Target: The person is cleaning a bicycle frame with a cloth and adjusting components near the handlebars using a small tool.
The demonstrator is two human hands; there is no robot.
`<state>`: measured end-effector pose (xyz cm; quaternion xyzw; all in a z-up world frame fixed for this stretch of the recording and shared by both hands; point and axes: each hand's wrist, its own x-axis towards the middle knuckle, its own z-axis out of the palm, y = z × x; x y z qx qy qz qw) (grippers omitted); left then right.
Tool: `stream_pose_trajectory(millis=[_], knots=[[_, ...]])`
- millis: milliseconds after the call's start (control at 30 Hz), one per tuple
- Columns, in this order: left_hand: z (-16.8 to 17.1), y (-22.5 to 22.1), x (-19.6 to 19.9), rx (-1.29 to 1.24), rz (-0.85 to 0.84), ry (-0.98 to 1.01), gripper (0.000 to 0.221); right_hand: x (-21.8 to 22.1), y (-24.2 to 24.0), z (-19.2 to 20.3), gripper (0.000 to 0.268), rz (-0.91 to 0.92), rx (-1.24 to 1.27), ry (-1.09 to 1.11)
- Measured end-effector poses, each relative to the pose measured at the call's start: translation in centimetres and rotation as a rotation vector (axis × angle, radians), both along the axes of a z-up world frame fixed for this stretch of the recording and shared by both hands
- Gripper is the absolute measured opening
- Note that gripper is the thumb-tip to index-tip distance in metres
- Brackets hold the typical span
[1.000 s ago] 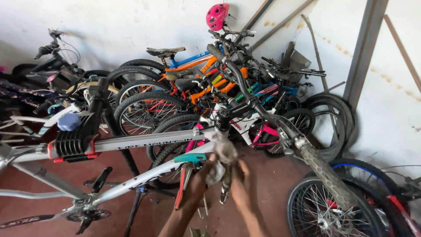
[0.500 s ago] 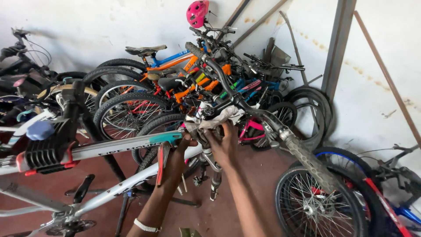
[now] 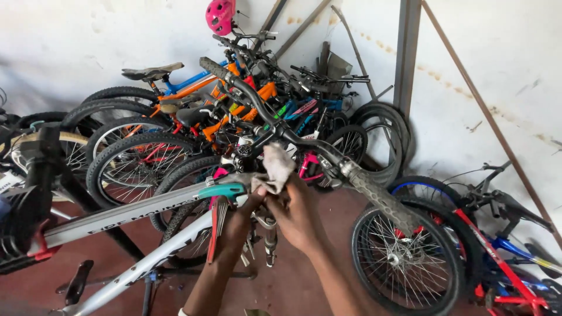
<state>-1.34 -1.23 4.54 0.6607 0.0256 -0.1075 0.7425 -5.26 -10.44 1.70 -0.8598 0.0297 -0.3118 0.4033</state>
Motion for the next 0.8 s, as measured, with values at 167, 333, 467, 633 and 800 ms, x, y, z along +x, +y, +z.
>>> stream_pose_trajectory(millis=[167, 333, 467, 633, 800], knots=[[2.4, -1.3, -0.4, 0.097, 0.039, -0.129, 0.054, -0.3, -1.3, -1.2, 0.027, 0.071, 0.892, -0.079], [3.6, -3.4, -0.7, -0.153, 0.04, -0.232, 0.041, -1.1, -3.6, -2.1, 0.005, 0.179, 1.323, -0.207], [1.8, -3.8, 0.0, -0.094, -0.187, -0.808, 0.027, -2.3, -6.4, -5.1, 0.008, 0.217, 1.447, -0.304], [0.7, -2.9, -0.3, -0.072, -0.478, -1.071, 0.025, -2.3, -7.6, -6.7, 0.021, 0.154, 1.426, -0.332], [-1.2, -0.8, -0.7, -0.33, -0.479, -0.736, 0.022, -0.8, -4.6, -6.4, 0.015, 0.367, 1.691, -0.177]])
